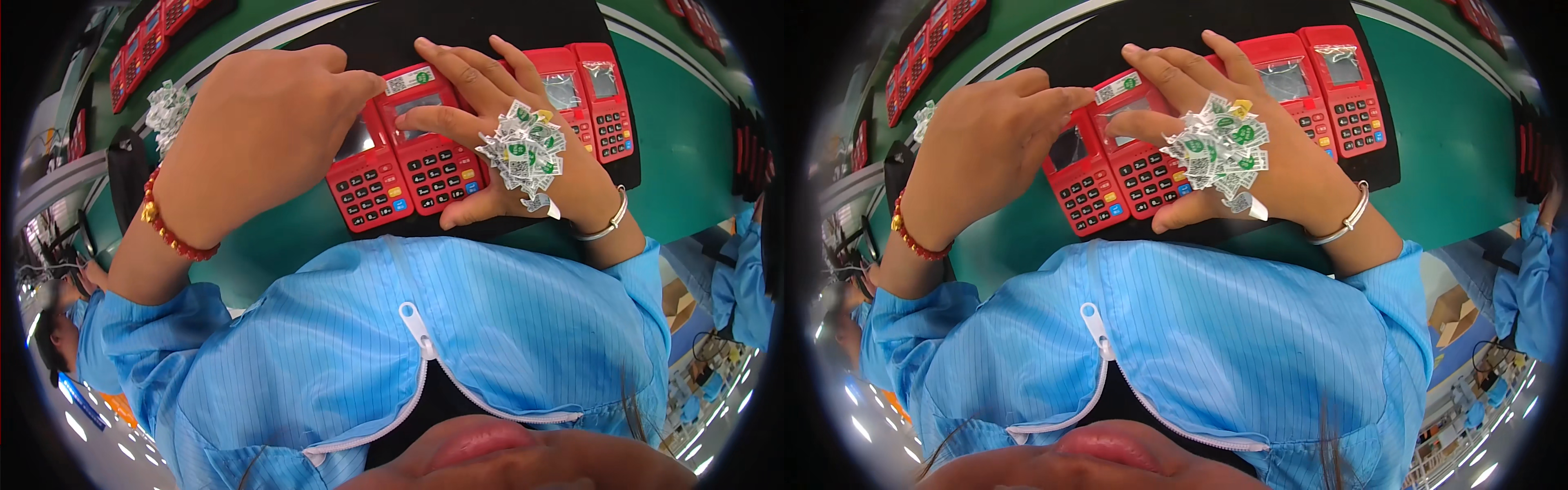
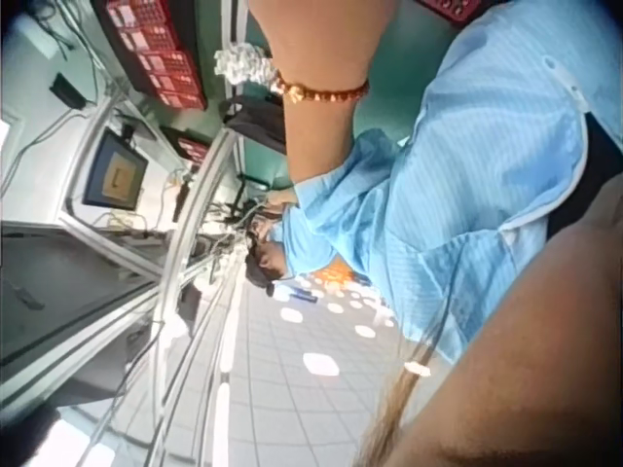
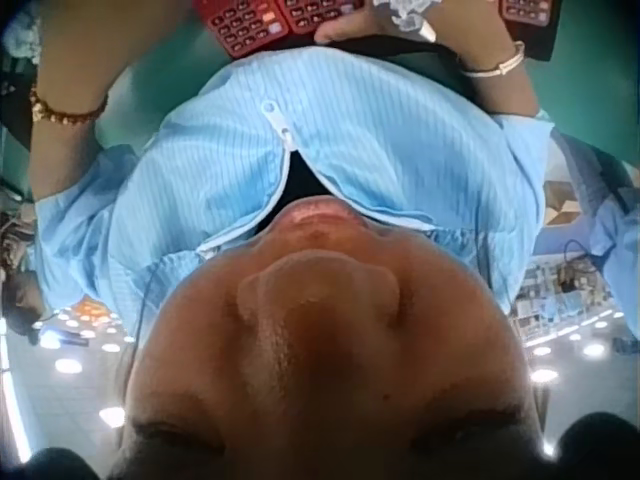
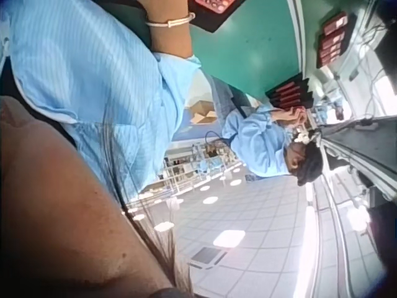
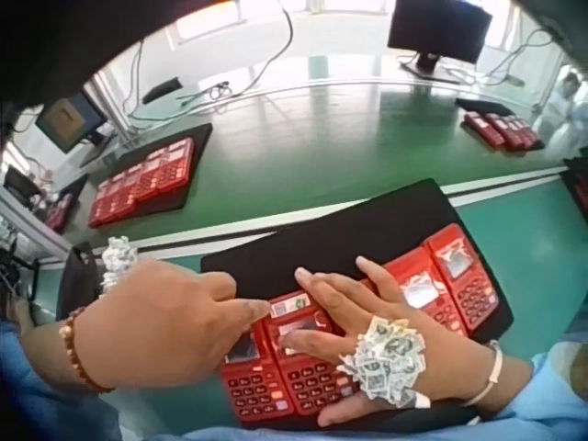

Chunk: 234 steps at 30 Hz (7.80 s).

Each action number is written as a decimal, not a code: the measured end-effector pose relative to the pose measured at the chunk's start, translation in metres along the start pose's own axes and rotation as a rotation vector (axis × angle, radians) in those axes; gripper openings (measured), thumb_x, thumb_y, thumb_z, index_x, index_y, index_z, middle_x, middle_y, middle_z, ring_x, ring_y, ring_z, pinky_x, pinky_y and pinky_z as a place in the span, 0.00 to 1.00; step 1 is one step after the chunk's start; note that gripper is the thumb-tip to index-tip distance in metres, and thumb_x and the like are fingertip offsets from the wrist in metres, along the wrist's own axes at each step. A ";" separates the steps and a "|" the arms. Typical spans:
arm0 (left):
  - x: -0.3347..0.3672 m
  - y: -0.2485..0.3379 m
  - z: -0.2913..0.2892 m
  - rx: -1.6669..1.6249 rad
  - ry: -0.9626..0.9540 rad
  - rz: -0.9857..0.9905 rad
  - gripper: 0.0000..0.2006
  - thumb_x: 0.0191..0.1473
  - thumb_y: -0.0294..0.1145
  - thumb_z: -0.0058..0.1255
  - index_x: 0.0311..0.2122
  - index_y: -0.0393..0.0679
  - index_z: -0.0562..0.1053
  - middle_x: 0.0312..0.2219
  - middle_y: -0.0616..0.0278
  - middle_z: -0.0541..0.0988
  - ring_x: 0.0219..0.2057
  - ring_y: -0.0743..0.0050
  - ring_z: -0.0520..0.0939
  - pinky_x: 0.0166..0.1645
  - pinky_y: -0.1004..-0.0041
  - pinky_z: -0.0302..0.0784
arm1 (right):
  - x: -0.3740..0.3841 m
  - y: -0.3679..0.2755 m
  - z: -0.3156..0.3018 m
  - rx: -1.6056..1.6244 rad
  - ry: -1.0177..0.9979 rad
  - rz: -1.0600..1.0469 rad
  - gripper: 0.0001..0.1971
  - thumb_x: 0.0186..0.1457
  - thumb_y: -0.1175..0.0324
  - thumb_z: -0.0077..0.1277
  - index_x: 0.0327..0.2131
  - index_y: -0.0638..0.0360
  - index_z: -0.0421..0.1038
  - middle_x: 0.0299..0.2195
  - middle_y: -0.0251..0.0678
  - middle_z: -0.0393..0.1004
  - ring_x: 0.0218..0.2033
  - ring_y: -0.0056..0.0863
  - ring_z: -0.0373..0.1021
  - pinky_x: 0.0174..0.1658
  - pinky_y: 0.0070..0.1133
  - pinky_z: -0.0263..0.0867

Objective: The person tests handheld payment terminals by pressing their keys, applies stickers onto the devices by hand, and slides the trays of terminals along the assembly line.

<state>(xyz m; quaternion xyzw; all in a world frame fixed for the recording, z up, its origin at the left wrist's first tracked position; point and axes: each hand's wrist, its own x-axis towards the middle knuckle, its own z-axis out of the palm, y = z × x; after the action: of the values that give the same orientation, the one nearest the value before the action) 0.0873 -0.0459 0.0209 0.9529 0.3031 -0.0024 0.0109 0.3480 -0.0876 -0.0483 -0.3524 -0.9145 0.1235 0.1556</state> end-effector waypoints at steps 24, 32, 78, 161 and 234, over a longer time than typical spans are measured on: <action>0.038 -0.017 0.054 -0.651 0.200 -0.033 0.02 0.55 0.23 0.51 0.34 0.37 0.71 0.30 0.48 0.75 0.35 0.47 0.79 0.37 0.60 0.72 | 0.012 0.011 0.055 0.191 0.249 -0.162 0.46 0.27 0.28 0.67 0.49 0.46 0.77 0.64 0.62 0.57 0.67 0.57 0.54 0.72 0.51 0.37; 0.037 0.041 0.000 -0.612 0.061 0.234 0.08 0.61 0.31 0.49 0.41 0.39 0.76 0.34 0.51 0.78 0.39 0.54 0.82 0.41 0.63 0.76 | -0.001 0.007 0.054 0.349 0.219 -0.118 0.68 0.20 0.32 0.74 0.63 0.66 0.58 0.65 0.57 0.58 0.68 0.53 0.52 0.74 0.47 0.31; -0.042 -0.035 0.062 -0.474 0.246 -0.054 0.11 0.60 0.26 0.52 0.47 0.37 0.75 0.29 0.52 0.72 0.27 0.55 0.76 0.29 0.61 0.67 | 0.027 -0.016 0.076 0.605 0.389 -0.165 0.43 0.36 0.27 0.59 0.58 0.31 0.70 0.62 0.66 0.59 0.65 0.59 0.59 0.71 0.52 0.44; 0.153 0.082 0.113 -0.276 0.237 0.144 0.19 0.45 0.24 0.54 0.46 0.45 0.76 0.27 0.56 0.74 0.22 0.53 0.76 0.27 0.60 0.72 | -0.180 0.433 -0.147 -0.085 0.642 1.080 0.38 0.55 0.39 0.54 0.57 0.64 0.69 0.55 0.51 0.73 0.59 0.47 0.68 0.64 0.34 0.59; 0.143 0.081 0.105 -0.228 0.189 0.149 0.15 0.38 0.22 0.54 0.37 0.40 0.75 0.22 0.59 0.72 0.19 0.59 0.73 0.23 0.63 0.67 | -0.234 0.545 -0.183 -0.556 0.281 1.510 0.23 0.65 0.61 0.39 0.61 0.49 0.69 0.65 0.37 0.67 0.64 0.31 0.65 0.60 0.31 0.69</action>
<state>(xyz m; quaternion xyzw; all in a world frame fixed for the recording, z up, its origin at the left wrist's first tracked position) 0.2511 -0.0319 -0.0838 0.9613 0.2297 0.1226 0.0904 0.9106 0.1668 -0.1086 -0.9116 -0.3997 -0.0817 0.0503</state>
